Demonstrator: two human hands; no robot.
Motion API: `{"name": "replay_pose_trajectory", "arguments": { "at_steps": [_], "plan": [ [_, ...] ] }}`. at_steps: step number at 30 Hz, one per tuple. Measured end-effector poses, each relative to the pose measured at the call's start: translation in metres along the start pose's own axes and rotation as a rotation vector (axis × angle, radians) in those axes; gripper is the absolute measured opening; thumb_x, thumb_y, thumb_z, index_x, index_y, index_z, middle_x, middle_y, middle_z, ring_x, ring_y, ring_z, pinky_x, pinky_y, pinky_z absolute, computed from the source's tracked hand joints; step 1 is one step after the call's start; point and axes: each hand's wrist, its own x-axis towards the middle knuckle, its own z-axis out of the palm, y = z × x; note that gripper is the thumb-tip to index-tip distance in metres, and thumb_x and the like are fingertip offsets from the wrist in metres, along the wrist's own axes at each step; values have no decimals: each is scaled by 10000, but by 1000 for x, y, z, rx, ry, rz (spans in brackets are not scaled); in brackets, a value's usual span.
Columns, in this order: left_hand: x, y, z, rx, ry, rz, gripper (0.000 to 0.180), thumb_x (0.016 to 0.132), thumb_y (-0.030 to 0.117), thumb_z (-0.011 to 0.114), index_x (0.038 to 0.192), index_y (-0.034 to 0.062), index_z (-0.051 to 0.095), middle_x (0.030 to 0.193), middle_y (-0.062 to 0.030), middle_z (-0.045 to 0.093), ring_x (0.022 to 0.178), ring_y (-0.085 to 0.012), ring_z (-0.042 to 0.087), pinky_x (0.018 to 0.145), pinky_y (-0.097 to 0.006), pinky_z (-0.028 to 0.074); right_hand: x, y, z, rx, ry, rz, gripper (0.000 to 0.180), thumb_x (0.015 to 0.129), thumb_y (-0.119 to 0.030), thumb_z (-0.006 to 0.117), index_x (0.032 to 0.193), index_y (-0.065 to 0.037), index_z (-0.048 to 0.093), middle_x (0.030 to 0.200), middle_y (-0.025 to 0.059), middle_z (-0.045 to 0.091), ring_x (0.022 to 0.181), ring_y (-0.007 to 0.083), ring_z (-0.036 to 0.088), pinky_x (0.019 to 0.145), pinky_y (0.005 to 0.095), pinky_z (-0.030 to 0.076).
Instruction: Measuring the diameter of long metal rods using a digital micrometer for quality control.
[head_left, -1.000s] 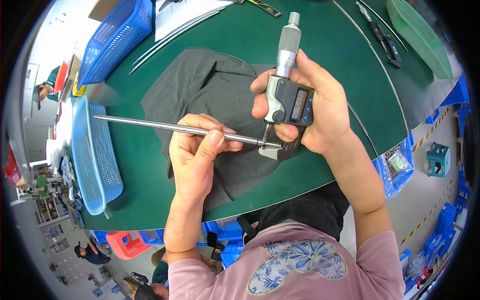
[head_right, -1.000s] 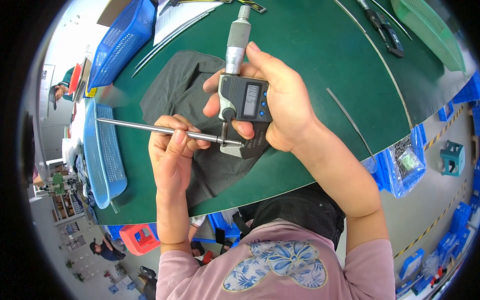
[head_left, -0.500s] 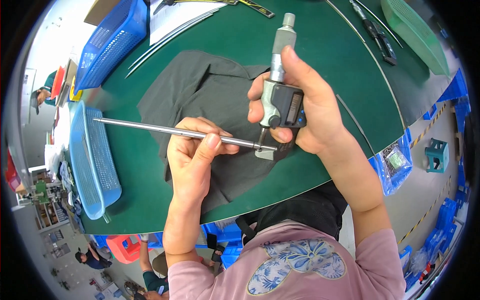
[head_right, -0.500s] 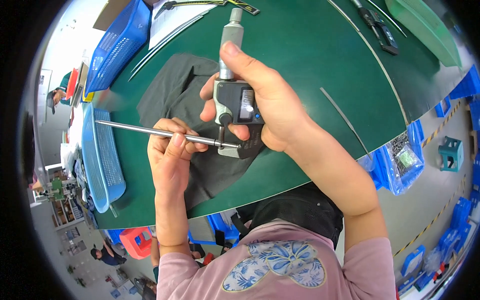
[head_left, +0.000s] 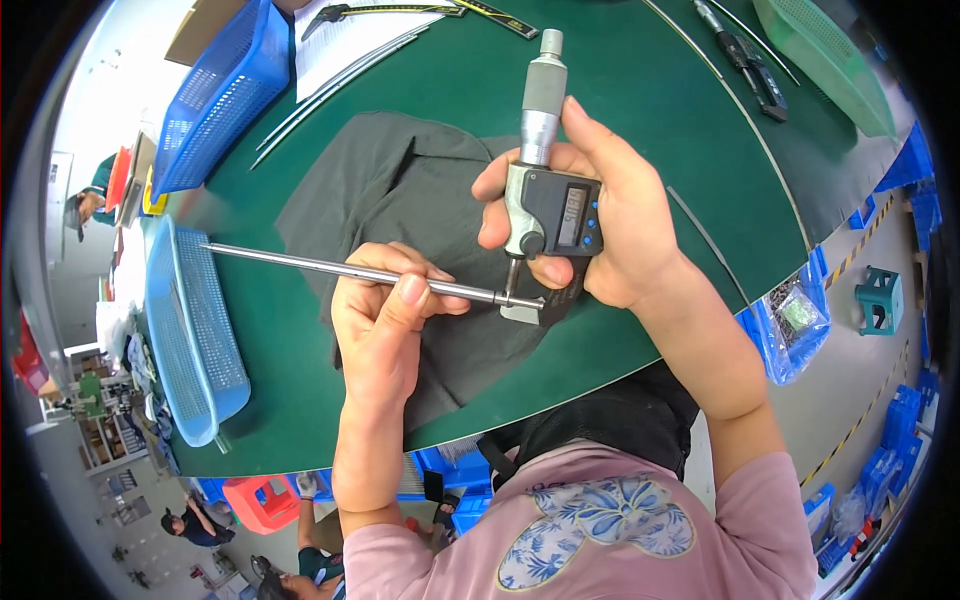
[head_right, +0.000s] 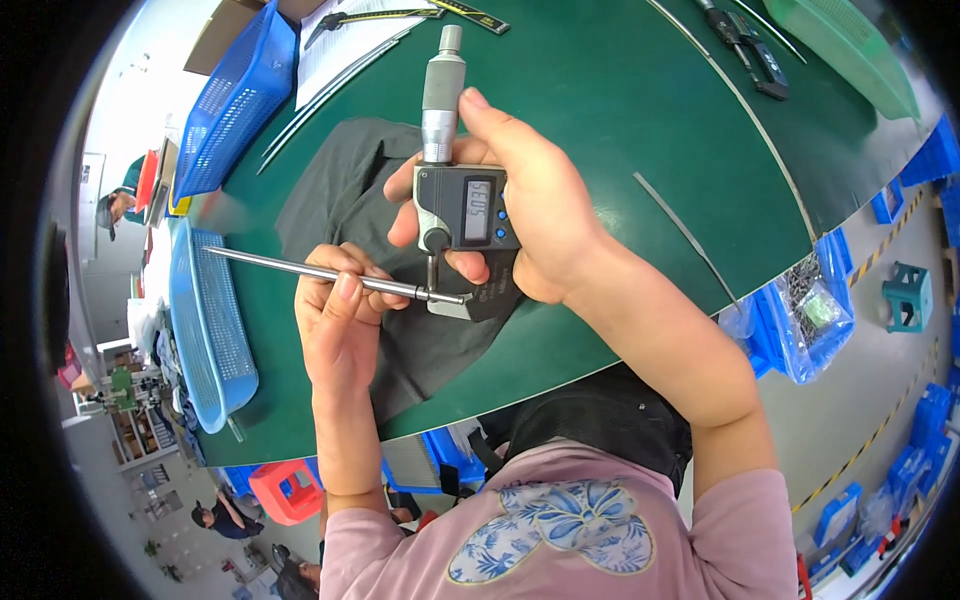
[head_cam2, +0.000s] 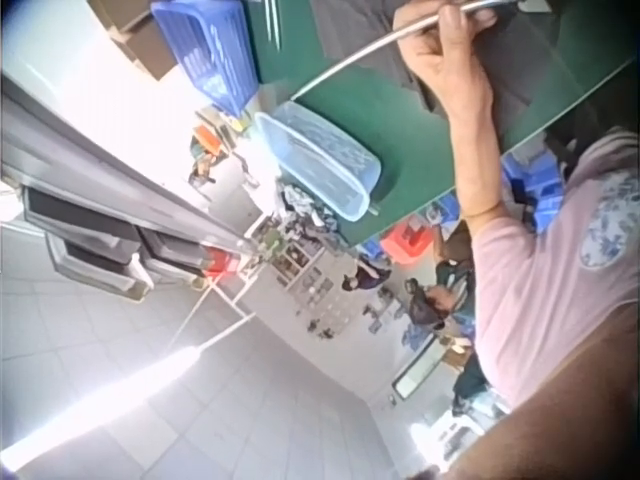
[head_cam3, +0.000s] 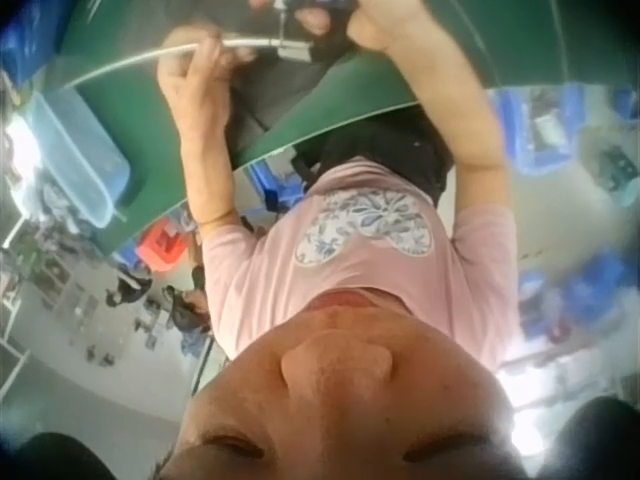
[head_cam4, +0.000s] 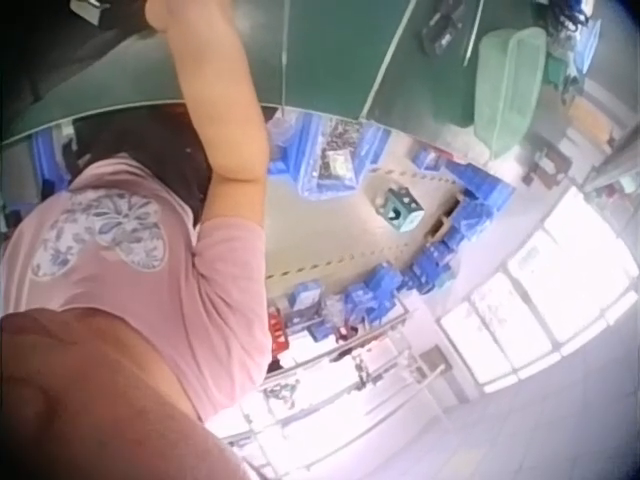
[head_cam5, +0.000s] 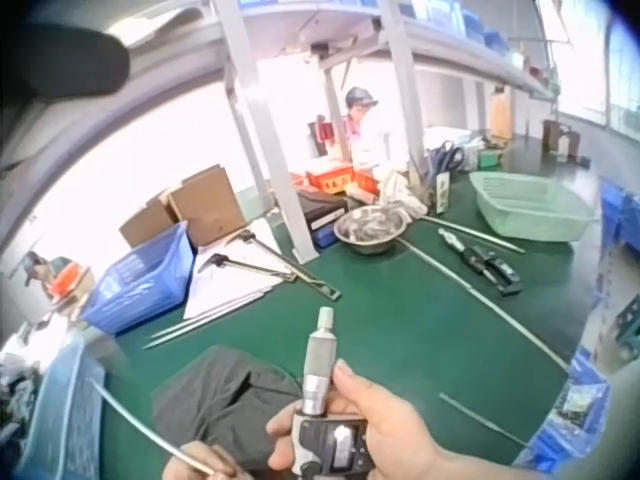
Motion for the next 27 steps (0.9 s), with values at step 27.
{"name": "replay_pose_trajectory", "arguments": {
  "at_steps": [27],
  "plan": [
    [-1,1,0,3,-23,24,144,809,91,542,858,-9,450,771,-135,528,649,-210,588,602,-296,507,-1,1,-3,39,-78,15,590,862,-444,269,860,77,546,663,180,581,372,134,458,332,216,362]
  ]
}}
